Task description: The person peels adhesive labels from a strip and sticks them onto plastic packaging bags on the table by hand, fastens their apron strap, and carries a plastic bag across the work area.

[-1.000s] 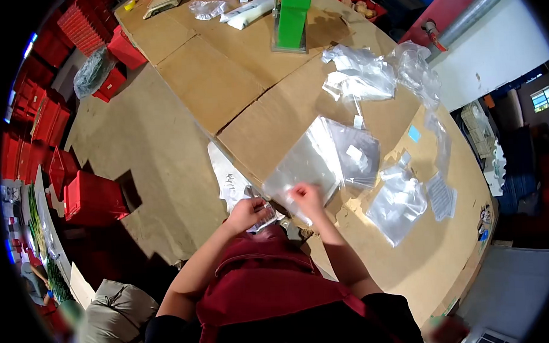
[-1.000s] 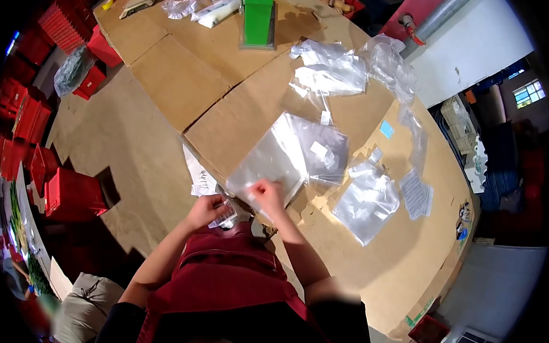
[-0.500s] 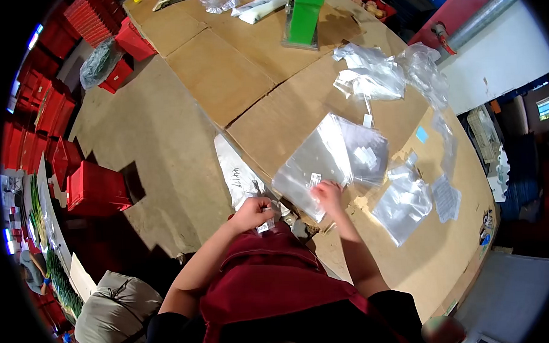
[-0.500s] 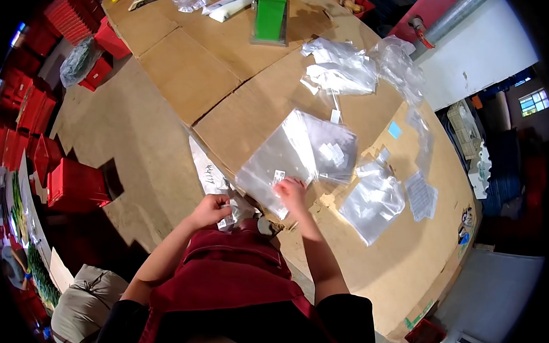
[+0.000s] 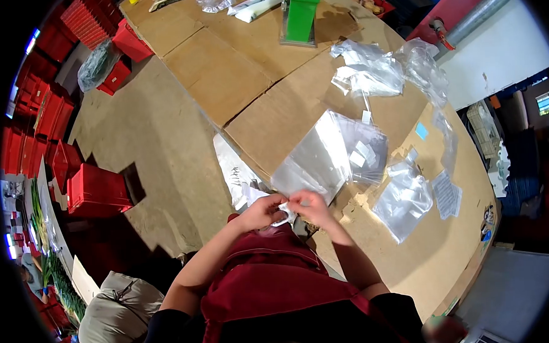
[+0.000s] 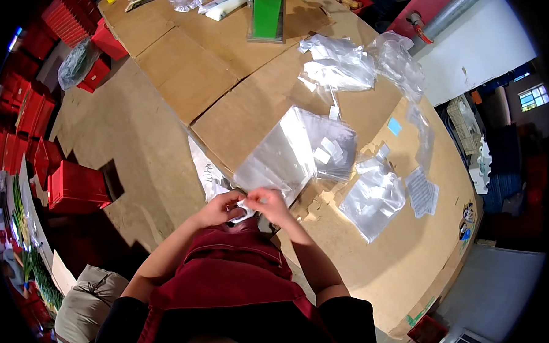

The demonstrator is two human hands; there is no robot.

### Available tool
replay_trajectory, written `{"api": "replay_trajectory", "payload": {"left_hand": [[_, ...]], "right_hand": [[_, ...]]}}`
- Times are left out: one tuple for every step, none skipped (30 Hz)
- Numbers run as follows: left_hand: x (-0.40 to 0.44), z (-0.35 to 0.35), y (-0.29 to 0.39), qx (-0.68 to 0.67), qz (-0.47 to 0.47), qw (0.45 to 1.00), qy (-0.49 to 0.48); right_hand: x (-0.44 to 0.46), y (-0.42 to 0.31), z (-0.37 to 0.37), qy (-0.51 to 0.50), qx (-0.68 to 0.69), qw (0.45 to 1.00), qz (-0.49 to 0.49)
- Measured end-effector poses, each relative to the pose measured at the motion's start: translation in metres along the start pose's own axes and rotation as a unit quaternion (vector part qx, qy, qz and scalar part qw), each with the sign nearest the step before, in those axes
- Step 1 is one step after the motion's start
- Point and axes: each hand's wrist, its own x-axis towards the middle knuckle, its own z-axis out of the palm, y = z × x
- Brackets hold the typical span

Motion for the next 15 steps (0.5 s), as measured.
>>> {"api": "replay_trajectory", "payload": {"left_hand": [[0.003, -0.001, -0.011, 0.040, 0.044, 0.998, -0.006], [0.005, -0.003, -0.020, 0.080, 0.089, 0.993, -0.009], [0.002, -0.006, -0.013, 0.086, -0.003, 0.996, -0.008], [0.000, -0.008, -0.015, 0.086, -0.005, 0.996, -0.008], [-0.001, -0.011, -0.017, 0.076, -0.015, 0.997, -0.003], [-0.001, -0.012, -0.019, 0.066, -0.024, 0.997, 0.001], [-0.003, -0.012, -0.018, 0.042, -0.046, 0.998, 0.008], [-0.003, -0.012, -0.018, 0.043, -0.046, 0.998, 0.009], [-0.001, -0.012, -0.016, 0.038, -0.027, 0.999, 0.008], [0.000, -0.010, -0.016, 0.032, -0.009, 0.999, 0.007], [0.000, -0.009, -0.016, 0.026, 0.009, 1.000, 0.005], [0.001, -0.010, -0.016, 0.025, 0.009, 1.000, 0.008], [0.001, -0.011, -0.016, 0.049, 0.011, 0.999, 0.006], [0.001, -0.011, -0.016, 0.074, 0.012, 0.997, 0.003], [0.002, -0.012, -0.018, 0.073, 0.011, 0.997, 0.005]], "right_hand": [[-0.002, -0.009, 0.008, -0.064, 0.103, 0.989, 0.090], [0.001, -0.006, 0.007, -0.066, 0.102, 0.989, 0.088], [0.005, -0.004, 0.006, -0.035, 0.132, 0.985, 0.101], [0.009, -0.003, 0.005, -0.003, 0.162, 0.980, 0.115], [0.014, -0.002, -0.003, 0.035, 0.153, 0.981, 0.111], [0.018, 0.000, -0.009, 0.034, 0.154, 0.981, 0.112], [0.021, 0.005, -0.013, 0.044, 0.099, 0.991, 0.081], [0.024, 0.007, -0.015, 0.054, 0.044, 0.996, 0.048], [0.020, 0.003, -0.008, -0.009, 0.036, 0.998, 0.047], [0.014, -0.004, 0.000, -0.011, 0.036, 0.998, 0.047], [0.007, -0.010, 0.009, -0.050, 0.042, 0.995, 0.079], [0.005, -0.014, 0.013, -0.089, 0.048, 0.989, 0.112], [0.005, -0.014, 0.013, -0.090, 0.051, 0.986, 0.133], [0.006, -0.007, 0.014, -0.093, 0.050, 0.985, 0.134], [0.009, 0.001, 0.014, -0.073, 0.068, 0.987, 0.124]]}}
